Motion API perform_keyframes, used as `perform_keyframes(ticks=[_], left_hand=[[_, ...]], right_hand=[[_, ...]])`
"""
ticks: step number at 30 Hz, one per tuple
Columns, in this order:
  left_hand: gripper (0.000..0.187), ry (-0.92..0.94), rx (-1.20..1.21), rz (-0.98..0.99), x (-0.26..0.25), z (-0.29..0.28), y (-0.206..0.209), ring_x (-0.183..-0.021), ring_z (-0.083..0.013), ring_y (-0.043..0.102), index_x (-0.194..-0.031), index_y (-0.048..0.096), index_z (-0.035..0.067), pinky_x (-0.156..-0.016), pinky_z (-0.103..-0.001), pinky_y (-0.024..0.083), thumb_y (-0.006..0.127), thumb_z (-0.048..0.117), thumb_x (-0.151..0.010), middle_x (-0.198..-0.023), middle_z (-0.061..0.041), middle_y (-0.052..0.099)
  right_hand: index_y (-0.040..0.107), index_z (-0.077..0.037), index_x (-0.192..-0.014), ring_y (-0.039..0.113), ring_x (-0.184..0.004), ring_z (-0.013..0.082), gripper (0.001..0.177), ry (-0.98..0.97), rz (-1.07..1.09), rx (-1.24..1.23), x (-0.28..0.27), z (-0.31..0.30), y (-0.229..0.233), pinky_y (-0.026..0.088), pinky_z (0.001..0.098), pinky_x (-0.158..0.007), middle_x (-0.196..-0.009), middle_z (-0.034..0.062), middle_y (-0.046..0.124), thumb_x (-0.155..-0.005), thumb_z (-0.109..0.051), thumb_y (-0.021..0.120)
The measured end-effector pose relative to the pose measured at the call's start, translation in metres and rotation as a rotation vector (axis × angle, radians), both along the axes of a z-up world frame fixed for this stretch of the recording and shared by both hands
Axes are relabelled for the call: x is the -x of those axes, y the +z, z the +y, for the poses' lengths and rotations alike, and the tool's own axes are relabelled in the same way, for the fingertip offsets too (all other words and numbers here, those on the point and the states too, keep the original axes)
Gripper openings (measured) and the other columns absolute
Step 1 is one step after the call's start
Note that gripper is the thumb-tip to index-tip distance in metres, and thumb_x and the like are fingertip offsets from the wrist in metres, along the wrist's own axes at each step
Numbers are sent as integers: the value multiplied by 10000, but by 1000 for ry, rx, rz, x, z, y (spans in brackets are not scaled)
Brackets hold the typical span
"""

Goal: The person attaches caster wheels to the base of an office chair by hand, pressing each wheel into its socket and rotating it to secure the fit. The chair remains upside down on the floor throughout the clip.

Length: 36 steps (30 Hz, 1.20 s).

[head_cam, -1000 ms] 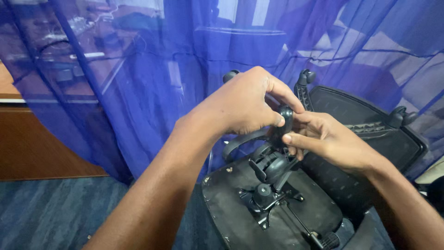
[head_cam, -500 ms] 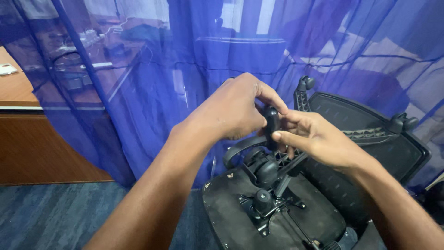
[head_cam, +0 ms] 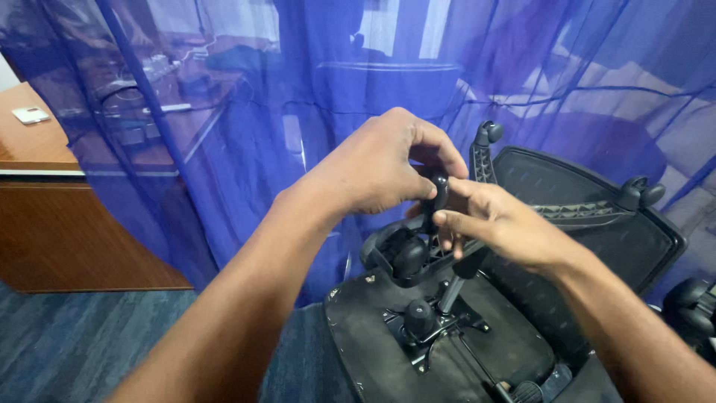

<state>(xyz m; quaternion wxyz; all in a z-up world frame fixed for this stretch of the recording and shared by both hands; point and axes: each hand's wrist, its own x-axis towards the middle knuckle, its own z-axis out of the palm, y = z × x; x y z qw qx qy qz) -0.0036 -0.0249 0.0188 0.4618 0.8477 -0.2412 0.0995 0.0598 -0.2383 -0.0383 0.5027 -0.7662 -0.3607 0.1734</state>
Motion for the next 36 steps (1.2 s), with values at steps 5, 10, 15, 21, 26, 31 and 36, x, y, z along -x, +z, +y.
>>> perform_keyframes(ticks=[5, 10, 15, 21, 26, 31, 36], left_hand=[[270, 224, -48, -181, 0, -13, -7, -894, -211, 777, -987, 809, 136, -814, -322, 596, 845, 206, -729, -945, -98, 805], [276, 436, -268, -198, -2, -20, -3, -858, -223, 774, -932, 825, 161, -833, -334, 581, 869, 263, -680, -915, -76, 812], [461, 179, -106, -63, -7, 3, -7, -831, -144, 809, -1048, 752, 109, -687, -354, 654, 745, 55, -591, -947, -29, 834], [421, 287, -22, -219, -7, -6, -22, -865, -173, 754, -1079, 744, 90, -760, -343, 616, 847, 180, -682, -968, -89, 771], [312, 554, -158, -125, -5, -12, -21, -872, -215, 764, -998, 836, 147, -819, -340, 586, 874, 308, -733, -955, -101, 816], [467, 198, 14, -112, -16, 9, -17, -854, -167, 794, -1078, 738, 95, -726, -307, 631, 809, 131, -618, -990, -83, 808], [466, -284, 196, -155, -31, 14, -20, -984, -150, 764, -1080, 703, 70, -777, -302, 607, 720, 114, -617, -1022, -103, 798]], right_hand=[[707, -63, -1110, 603, -675, 43, 260, -213, -138, -100, 0, 8, -8, 490, 227, -603, -824, -32, 711, -862, -125, 753], [584, -20, -1026, 464, -624, 68, 357, -367, -353, -111, 16, 31, -23, 397, 269, -541, -726, -22, 549, -843, -151, 861], [528, -132, -1178, 598, -661, 27, 335, -70, -93, -157, 16, 21, -12, 517, 241, -578, -766, -69, 637, -880, -169, 675], [680, -60, -1091, 615, -705, 53, 223, -73, -157, -56, -8, 14, -4, 481, 248, -612, -807, -41, 680, -889, -134, 738], [594, -24, -1038, 597, -795, 26, 281, -174, -234, -199, -2, 32, -21, 476, 228, -655, -864, -53, 643, -873, -116, 801], [670, -86, -1097, 598, -784, 46, 193, -108, -126, -98, -1, 19, -11, 503, 255, -663, -870, -44, 651, -926, -171, 698], [675, 25, -1123, 707, -814, 180, 210, -54, -56, 50, -8, 0, 7, 590, 365, -721, -900, 101, 740, -1046, -169, 703]])
